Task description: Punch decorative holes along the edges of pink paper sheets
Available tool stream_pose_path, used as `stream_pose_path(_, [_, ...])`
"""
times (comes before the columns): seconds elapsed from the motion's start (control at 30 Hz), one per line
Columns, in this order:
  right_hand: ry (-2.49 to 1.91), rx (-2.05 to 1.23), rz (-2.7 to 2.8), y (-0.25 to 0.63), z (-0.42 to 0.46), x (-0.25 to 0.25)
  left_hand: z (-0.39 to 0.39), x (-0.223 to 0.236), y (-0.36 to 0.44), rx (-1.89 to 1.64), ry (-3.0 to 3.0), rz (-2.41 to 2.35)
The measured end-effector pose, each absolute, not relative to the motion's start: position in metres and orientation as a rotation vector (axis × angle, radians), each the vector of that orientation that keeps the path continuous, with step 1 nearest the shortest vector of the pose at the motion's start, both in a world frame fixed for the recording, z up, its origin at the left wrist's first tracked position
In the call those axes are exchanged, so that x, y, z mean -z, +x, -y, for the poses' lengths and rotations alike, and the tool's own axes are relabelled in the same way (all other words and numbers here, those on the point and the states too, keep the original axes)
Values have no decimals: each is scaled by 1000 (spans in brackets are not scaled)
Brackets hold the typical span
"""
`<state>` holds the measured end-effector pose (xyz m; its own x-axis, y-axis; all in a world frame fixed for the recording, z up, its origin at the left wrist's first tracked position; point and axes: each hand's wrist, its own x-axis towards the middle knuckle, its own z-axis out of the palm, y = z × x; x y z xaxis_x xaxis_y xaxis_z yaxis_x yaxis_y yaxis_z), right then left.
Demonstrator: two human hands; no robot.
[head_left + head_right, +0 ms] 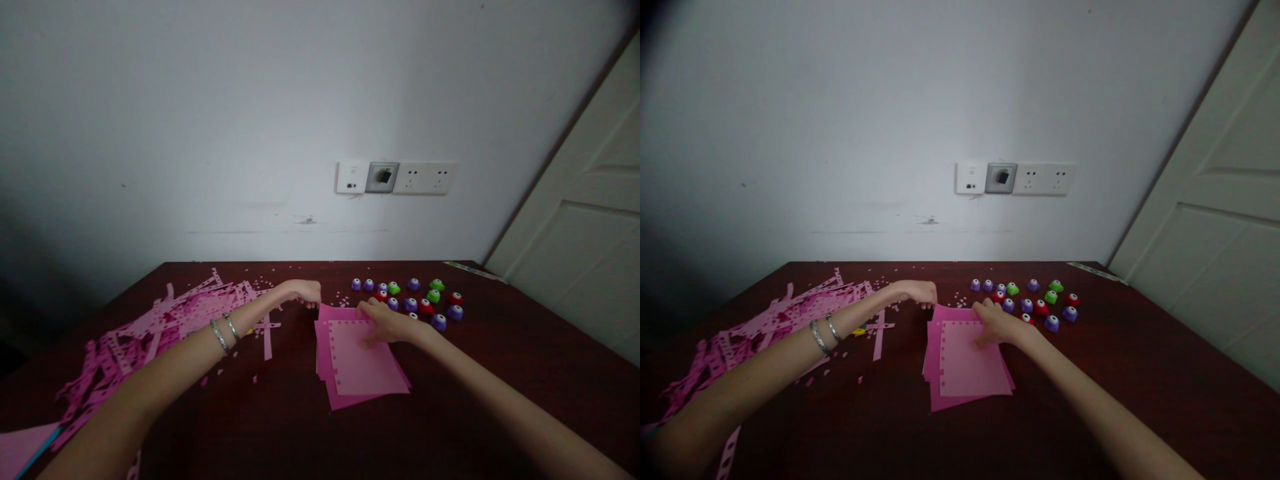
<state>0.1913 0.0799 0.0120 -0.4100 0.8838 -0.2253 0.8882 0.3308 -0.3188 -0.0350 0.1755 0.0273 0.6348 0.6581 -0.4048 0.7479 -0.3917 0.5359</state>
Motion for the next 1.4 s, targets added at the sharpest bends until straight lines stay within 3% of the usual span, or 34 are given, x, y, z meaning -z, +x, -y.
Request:
stream_pose_path(0.23, [1840, 702, -2531, 195, -78, -5, -150, -42, -43, -32, 1731, -931])
stream_pose_path(0.77, [2364, 544, -2692, 198, -50, 16, -76, -4, -36, -620, 1527, -1067])
stream_pose_path(0.87, [2430, 806, -2835, 193, -49, 10, -75, -4, -42, -715, 1435, -1011])
stream_pose_path(1.0, [2305, 1663, -2716, 183, -55, -12, -73, -5, -58, -840, 1315, -916])
stream_pose_path(1.07, [2103, 1830, -2646, 174, -61, -28, -72, -7, -68, -884, 1264, -895])
stream_pose_path(1.2, [1931, 1327, -2929, 147, -75, -72, -81, -20, -98, -1037, 1241, -905])
stream_pose_path(1.3, [1767, 1005, -3141, 119, -84, -106, -100, -40, -132, -1483, 1195, -1051])
stream_pose_path(1.4, [1727, 334, -3308, 93, -94, -125, -117, -59, -165, -1884, 1136, -1214])
